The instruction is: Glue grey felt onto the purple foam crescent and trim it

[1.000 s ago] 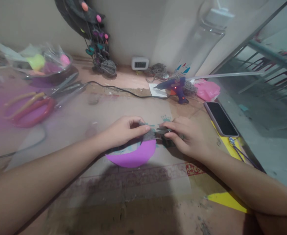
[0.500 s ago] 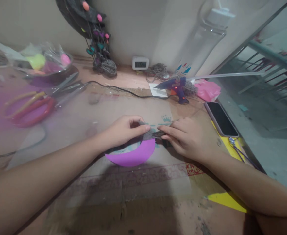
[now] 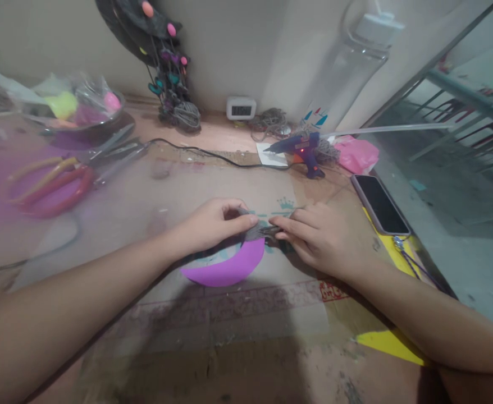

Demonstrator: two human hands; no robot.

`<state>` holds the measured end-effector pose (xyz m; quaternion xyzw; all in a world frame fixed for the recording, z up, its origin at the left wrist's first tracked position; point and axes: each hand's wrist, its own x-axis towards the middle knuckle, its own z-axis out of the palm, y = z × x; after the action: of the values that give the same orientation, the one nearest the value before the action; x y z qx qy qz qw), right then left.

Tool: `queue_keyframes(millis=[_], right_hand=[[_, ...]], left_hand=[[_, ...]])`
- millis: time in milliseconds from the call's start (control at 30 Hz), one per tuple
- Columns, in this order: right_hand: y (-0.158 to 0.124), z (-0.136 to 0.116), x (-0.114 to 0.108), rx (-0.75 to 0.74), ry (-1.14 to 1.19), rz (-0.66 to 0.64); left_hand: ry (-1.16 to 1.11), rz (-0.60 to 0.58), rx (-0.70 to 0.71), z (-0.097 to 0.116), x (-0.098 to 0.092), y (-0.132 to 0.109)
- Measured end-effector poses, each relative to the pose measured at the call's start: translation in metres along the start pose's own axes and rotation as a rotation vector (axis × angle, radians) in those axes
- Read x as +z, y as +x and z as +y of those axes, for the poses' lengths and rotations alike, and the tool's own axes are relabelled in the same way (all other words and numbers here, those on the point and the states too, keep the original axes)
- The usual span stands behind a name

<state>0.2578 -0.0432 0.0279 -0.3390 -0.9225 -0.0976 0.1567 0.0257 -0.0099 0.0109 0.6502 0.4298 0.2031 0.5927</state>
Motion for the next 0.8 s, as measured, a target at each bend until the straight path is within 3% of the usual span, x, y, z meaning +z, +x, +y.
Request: queue_keyframes(millis=[200, 433, 800], right_hand=[[-0.0006, 0.0013, 0.0014, 0.026, 0.058, -0.029], [-0.0032, 0.004, 0.0048, 0.207, 0.297, 0.019], [0.0015, -0.0023, -0.0007, 0.029, 0.099, -0.013]], left_hand=[[0.004, -0.002, 0.018, -0.0018, 0.0001, 0.0013], [-0.002, -0.005, 0.009, -0.0001, -0.0001, 0.0004], [0.002, -0.003, 0.033, -0.0026, -0.0006, 0.0002]])
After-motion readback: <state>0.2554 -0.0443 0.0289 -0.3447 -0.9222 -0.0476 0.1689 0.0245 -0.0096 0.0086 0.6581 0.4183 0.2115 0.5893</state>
